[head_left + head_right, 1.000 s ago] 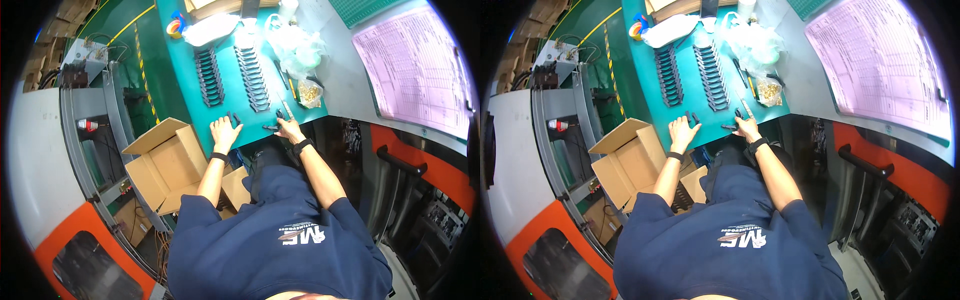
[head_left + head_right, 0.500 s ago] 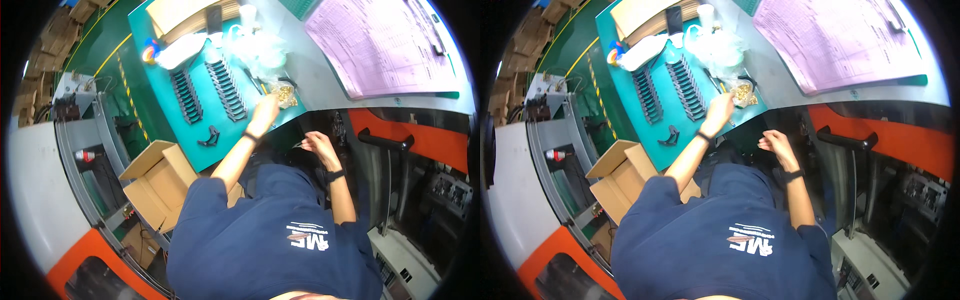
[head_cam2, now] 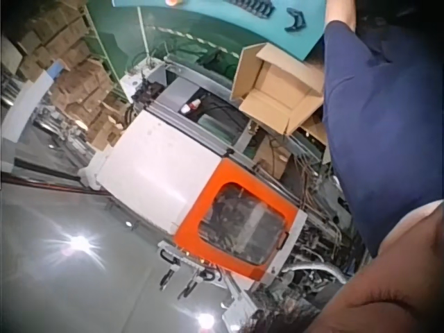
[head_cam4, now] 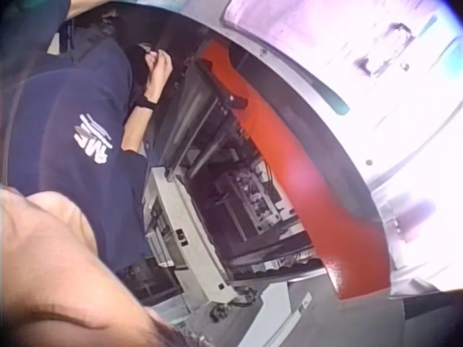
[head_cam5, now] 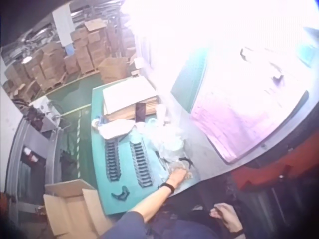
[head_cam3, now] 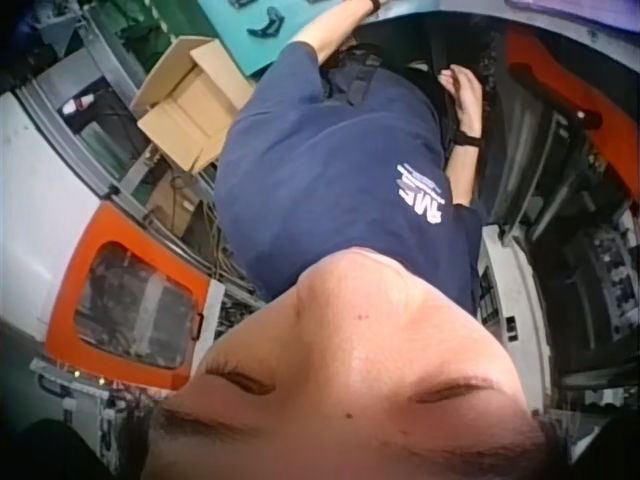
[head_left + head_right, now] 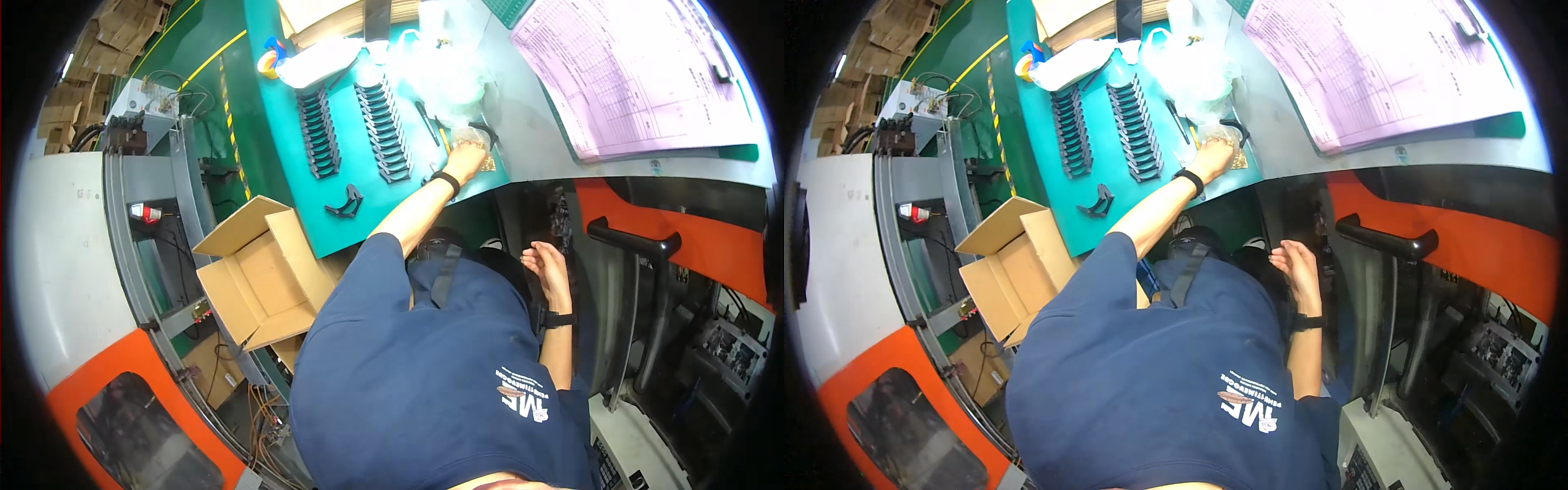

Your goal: Trimming excess material from plastic parts and organizing them in a factory.

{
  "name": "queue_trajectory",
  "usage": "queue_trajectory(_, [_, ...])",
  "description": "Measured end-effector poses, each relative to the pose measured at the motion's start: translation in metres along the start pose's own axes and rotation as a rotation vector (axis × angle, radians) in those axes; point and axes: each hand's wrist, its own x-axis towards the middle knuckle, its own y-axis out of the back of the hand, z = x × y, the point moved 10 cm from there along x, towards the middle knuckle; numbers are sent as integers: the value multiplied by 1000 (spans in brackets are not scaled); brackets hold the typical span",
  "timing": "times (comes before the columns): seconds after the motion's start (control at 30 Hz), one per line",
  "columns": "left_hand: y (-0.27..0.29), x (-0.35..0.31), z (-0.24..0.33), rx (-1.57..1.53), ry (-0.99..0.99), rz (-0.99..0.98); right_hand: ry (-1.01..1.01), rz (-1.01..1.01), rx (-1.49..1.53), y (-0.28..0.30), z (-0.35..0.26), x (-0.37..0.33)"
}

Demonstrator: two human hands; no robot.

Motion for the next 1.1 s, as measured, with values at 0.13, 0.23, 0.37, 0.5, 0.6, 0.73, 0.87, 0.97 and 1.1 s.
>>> queue_trajectory(0.13, [22,-6,-3,-22,18,149,49,-5,-1,3,-10,5])
queue_trajectory(0.23, [31,-7,-5,-110,25,186,56,-25,-11,-2,-16,3])
queue_trajectory(0.37, [48,-9,-2,-194,6,226,63,-64,-23,-5,-15,4])
queue_trajectory(0.5, [93,-36,33,-393,3,246,25,-123,136,-13,-16,-1])
queue_trajectory(0.6, [145,-101,140,-577,-385,399,-113,-248,412,-47,-22,-13])
queue_trajectory(0.73, [158,-149,244,-451,-751,204,-153,-336,660,-59,-40,-34])
queue_trajectory(0.87, [157,-149,302,-390,-964,116,-45,-228,747,-10,-45,-62])
queue_trajectory(0.97, [172,-147,358,-400,-1152,68,35,-103,896,33,-55,-92])
queue_trajectory(1.1, [209,-148,437,-552,-1255,5,347,-256,1043,87,-76,-126])
